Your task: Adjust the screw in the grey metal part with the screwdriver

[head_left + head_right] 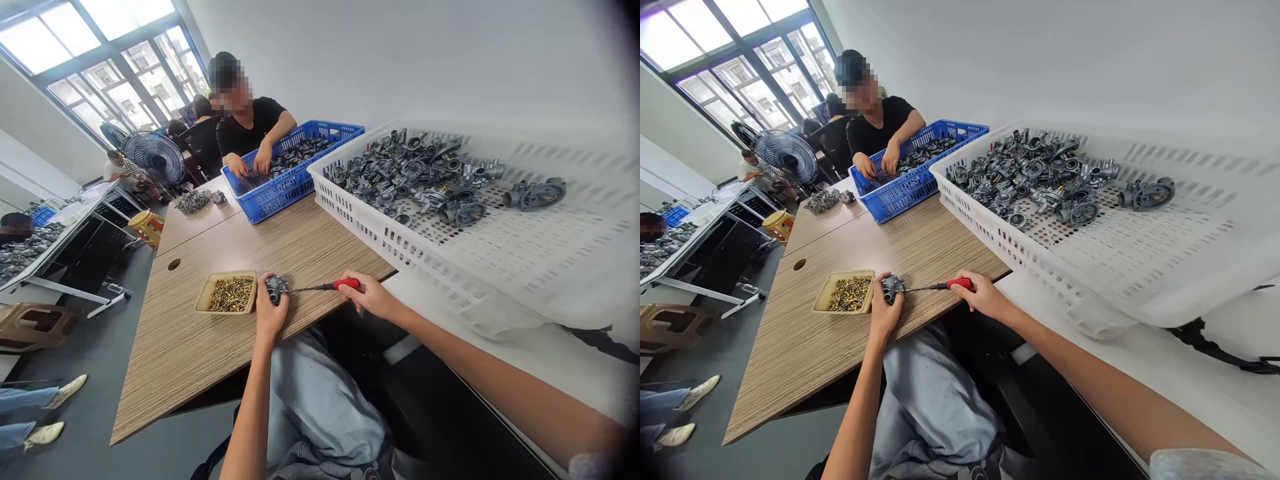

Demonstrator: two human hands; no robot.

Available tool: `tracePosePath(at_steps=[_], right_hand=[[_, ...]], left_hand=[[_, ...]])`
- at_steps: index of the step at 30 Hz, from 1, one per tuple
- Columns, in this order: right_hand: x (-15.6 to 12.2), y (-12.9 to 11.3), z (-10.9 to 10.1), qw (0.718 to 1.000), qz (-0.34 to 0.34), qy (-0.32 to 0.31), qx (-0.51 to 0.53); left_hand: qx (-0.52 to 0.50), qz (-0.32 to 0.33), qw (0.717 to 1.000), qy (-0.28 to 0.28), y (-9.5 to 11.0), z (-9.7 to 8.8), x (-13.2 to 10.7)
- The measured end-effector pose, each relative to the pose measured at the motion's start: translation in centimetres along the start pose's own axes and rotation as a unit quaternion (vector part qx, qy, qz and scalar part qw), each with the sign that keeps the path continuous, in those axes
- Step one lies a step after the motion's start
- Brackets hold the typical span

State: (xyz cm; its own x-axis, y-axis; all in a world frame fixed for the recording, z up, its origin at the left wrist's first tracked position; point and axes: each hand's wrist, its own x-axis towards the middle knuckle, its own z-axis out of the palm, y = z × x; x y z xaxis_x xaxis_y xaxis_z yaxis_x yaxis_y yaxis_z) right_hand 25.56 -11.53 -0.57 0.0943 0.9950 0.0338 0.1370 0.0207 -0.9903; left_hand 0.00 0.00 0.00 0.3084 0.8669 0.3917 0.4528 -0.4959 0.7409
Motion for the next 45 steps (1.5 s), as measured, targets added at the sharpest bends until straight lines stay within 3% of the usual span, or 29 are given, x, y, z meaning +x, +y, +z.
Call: tracePosePath(at_steps=[27,45], right_hand=[[-0.1,2.3,-0.1,0.998,-0.012,-0.011,0.061],[-0.3,2.7,-0.1,0.999,-0.007,0.0,0.035]], left_hand=[[-0.01,0.034,0.999,-0.011,-0.7,0.3,-0.3],[-0.031,0.04,0.999,-0.001,-1.1,1.0,-0.7]])
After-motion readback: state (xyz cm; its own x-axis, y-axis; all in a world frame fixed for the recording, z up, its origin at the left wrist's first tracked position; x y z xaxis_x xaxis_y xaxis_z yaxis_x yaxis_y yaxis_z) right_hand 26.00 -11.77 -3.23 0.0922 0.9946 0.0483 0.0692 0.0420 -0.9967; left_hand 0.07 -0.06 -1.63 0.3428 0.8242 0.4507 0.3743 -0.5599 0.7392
